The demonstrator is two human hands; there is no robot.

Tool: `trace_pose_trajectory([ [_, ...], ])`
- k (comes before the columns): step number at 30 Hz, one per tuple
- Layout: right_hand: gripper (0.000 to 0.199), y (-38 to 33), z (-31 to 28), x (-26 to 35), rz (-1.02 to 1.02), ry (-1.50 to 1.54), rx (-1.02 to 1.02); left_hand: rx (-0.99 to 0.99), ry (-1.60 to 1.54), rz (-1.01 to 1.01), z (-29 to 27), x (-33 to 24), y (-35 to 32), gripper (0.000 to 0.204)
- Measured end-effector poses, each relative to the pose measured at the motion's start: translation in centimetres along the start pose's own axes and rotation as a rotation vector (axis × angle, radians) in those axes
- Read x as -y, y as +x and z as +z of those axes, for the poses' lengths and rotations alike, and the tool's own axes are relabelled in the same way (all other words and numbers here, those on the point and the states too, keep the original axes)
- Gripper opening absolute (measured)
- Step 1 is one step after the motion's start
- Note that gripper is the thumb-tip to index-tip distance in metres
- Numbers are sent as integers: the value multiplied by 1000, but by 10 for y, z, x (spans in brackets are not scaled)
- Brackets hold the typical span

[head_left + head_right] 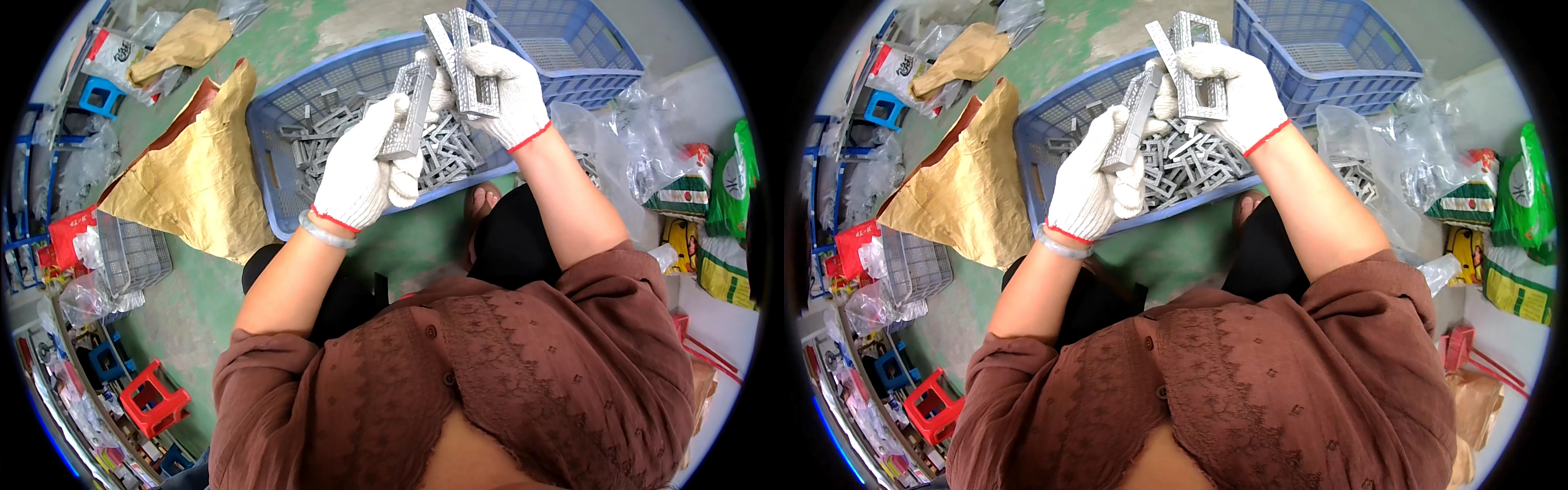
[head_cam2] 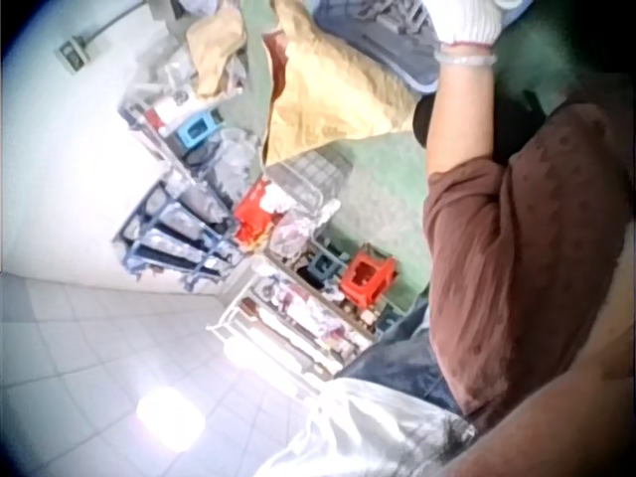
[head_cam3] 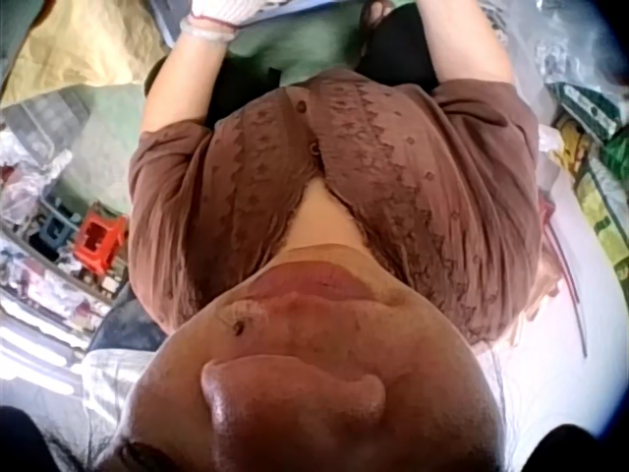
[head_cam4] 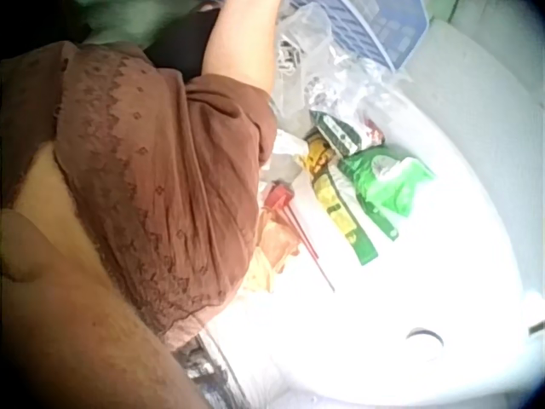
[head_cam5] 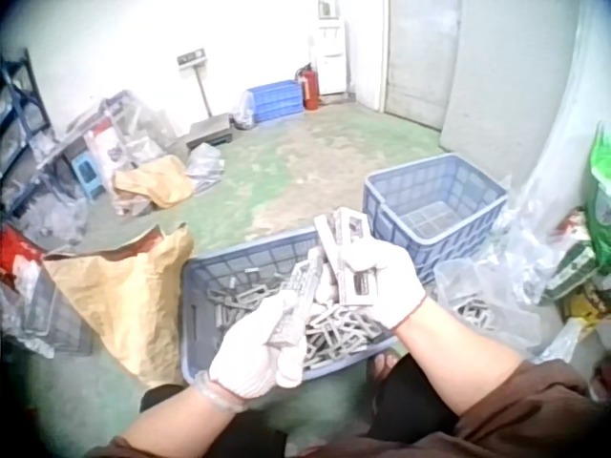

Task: The person sits on the floor and sorts small rectangular metal parts from a large sack into a blue plastic crate. They pick up handfuls of parts, inspect them, and place them into the crate.

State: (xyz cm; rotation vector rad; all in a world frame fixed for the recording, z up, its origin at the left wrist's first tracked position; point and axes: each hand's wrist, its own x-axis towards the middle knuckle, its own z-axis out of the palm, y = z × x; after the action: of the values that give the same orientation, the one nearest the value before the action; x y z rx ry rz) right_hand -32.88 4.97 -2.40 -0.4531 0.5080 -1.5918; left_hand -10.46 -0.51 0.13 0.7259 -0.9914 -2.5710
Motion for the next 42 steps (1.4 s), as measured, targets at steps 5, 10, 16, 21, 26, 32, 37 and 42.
trace_pose_trajectory([
  [5, 51, 3, -3, -3, -42, -41, -47, -46, -3, 97, 6, 5, -3, 37],
  [10, 16, 1, 1, -4, -19, -19, -118, -13, 56, 178, 3, 7, -6, 36],
  [16, 15, -4, 6, -3, -11, -64, -37, -67, 199, 199, 6, 6, -9, 35],
  [21, 14, -4, 8, -2, 4, -25, -51, -69, 192, 258, 3, 11, -6, 35],
  [26, 14, -2, 8, -5, -40, -24, -91, -62, 222, 241, 1, 10, -7, 34],
  [32, 13, -3, 9, -4, -50, -8, -135, -19, 213, 252, -1, 10, -6, 33],
  [37, 13, -4, 11, -3, -46, -79, -91, -3, 235, 269, 0, 9, -7, 33],
  [42, 13, -4, 8, -3, -71, -61, -161, 16, 212, 243, 0, 9, -6, 32],
])
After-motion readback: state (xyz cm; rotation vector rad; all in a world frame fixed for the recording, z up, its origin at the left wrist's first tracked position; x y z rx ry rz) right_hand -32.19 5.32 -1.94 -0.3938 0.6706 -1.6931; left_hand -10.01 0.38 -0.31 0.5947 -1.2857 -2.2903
